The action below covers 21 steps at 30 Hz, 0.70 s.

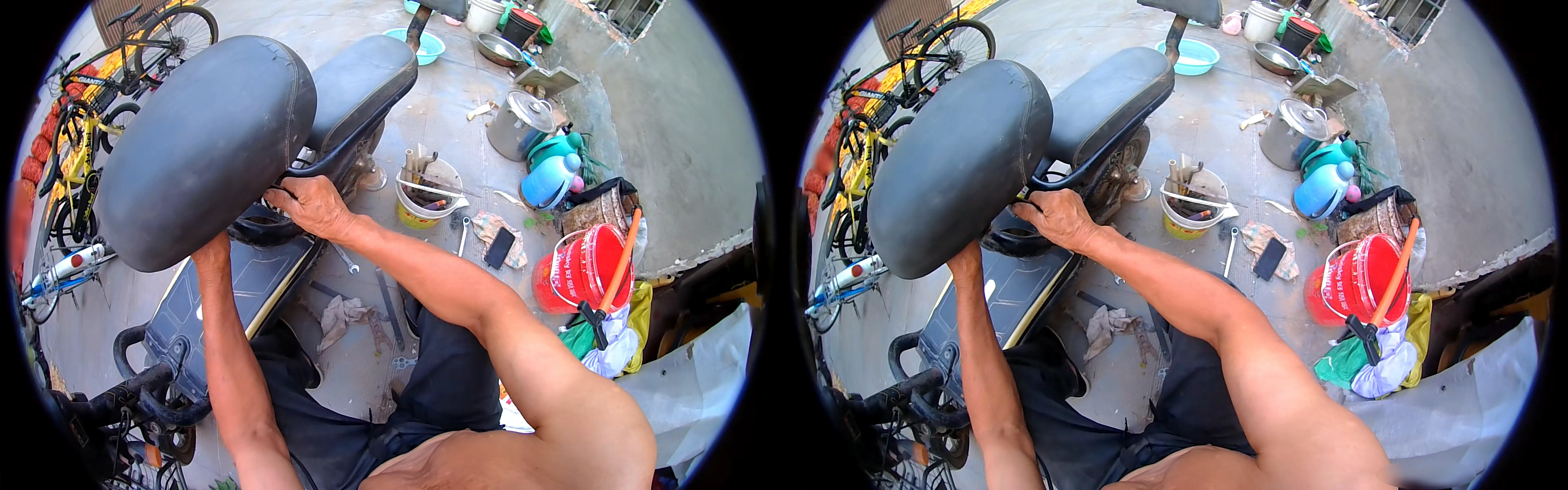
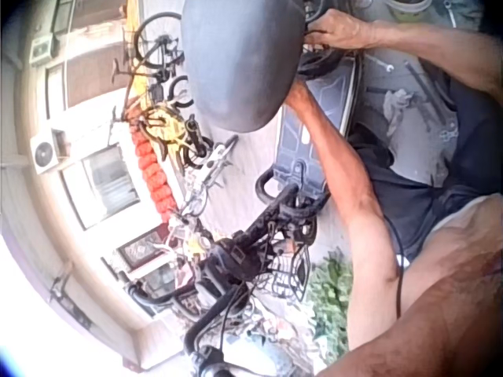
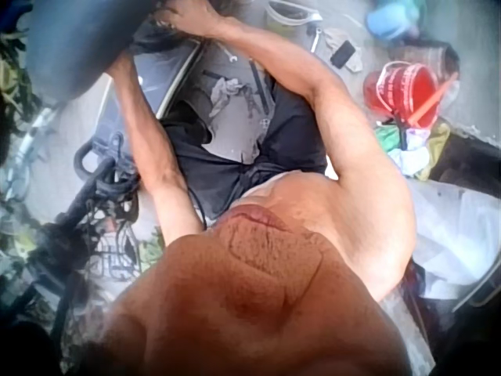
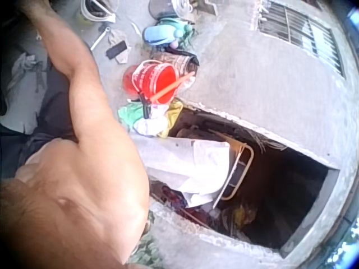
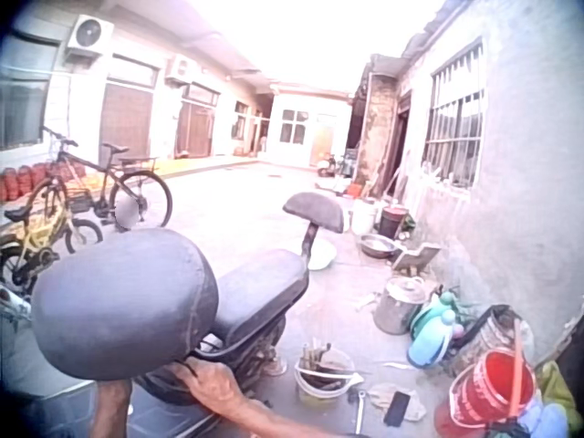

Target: The person is repairing the rear seat of a scooter. They use a screwdriver to loosen screws and a wrench to tighten nuts on the seat's mounting bracket. The person repeatedly adjusts the seat position and checks the fit.

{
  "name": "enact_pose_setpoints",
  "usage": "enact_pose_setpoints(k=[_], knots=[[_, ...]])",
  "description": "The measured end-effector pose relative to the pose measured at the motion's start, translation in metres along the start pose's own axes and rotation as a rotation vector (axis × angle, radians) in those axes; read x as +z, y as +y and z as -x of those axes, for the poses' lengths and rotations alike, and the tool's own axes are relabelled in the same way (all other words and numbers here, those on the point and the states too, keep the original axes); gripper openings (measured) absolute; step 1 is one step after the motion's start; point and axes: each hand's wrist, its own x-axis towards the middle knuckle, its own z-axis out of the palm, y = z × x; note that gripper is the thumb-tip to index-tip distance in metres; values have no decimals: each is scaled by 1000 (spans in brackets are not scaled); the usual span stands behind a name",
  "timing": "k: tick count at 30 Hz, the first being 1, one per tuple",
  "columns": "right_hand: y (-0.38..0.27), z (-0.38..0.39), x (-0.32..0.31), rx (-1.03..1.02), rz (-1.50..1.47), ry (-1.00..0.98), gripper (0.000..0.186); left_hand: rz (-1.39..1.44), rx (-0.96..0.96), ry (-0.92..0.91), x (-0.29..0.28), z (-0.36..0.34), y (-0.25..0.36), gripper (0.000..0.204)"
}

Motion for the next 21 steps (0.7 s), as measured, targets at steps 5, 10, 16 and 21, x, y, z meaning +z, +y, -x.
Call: enact_pose_setpoints(k=[5,10,16,21], knots=[[6,-3,14,-58,-78,63,30,-14,57,31,3,0,-1,29],[-7,-1,28,101,-195,-46,28,-26,48,8,1,1,-3,26],[-19,4,57,182,-265,-40,28,-20,22,-16,0,4,-8,26],[-21,6,72,139,-234,48,39,-41,25,-31,0,4,-5,26]])
